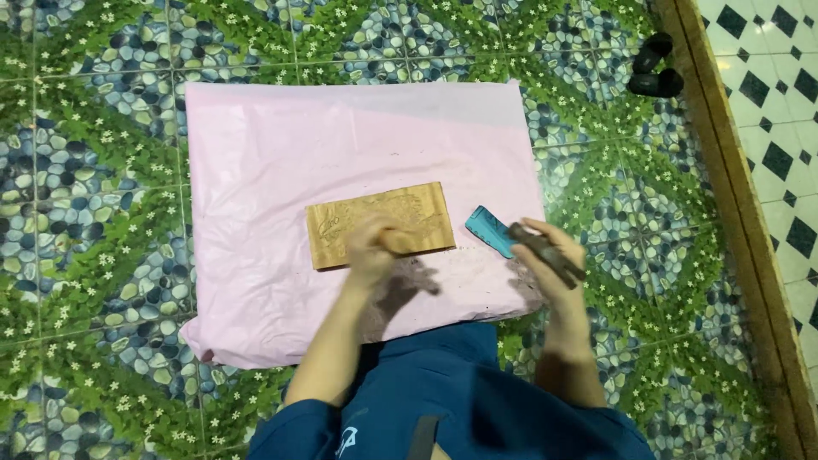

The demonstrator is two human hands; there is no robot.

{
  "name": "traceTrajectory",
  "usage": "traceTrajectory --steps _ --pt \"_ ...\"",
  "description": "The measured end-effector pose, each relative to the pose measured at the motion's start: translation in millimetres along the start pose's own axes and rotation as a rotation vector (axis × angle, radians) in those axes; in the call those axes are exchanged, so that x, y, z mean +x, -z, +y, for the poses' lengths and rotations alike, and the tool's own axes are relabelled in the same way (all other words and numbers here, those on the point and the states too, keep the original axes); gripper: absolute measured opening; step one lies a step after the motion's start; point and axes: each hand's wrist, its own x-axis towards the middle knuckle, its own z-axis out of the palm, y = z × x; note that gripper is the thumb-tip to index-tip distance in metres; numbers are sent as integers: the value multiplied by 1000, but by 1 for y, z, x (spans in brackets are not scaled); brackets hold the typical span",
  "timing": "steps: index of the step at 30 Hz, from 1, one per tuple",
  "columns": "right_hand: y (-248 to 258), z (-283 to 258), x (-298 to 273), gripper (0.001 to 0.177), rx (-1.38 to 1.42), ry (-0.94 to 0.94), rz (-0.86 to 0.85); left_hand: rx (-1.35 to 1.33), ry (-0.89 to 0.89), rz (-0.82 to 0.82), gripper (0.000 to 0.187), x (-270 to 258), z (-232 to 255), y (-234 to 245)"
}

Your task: The person carves a design into a wooden block using a chisel and a mallet.

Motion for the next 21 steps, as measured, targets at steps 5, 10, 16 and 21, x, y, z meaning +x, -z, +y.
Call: traceTrajectory --steps 5,10,16,21 --pt "58 120 -6 42 -196 -228 103 226 140 130 7 17 0 182" --pt "83 194 -14 37 55 -1197 291 1267 647 131 49 -77 -75 374" --pt "99 328 -36 53 710 -902 -169 458 1422 238 57 -46 25 311" --pt "99 370 -27 43 836 -808 -402 471 1212 227 67 -131 -92 371"
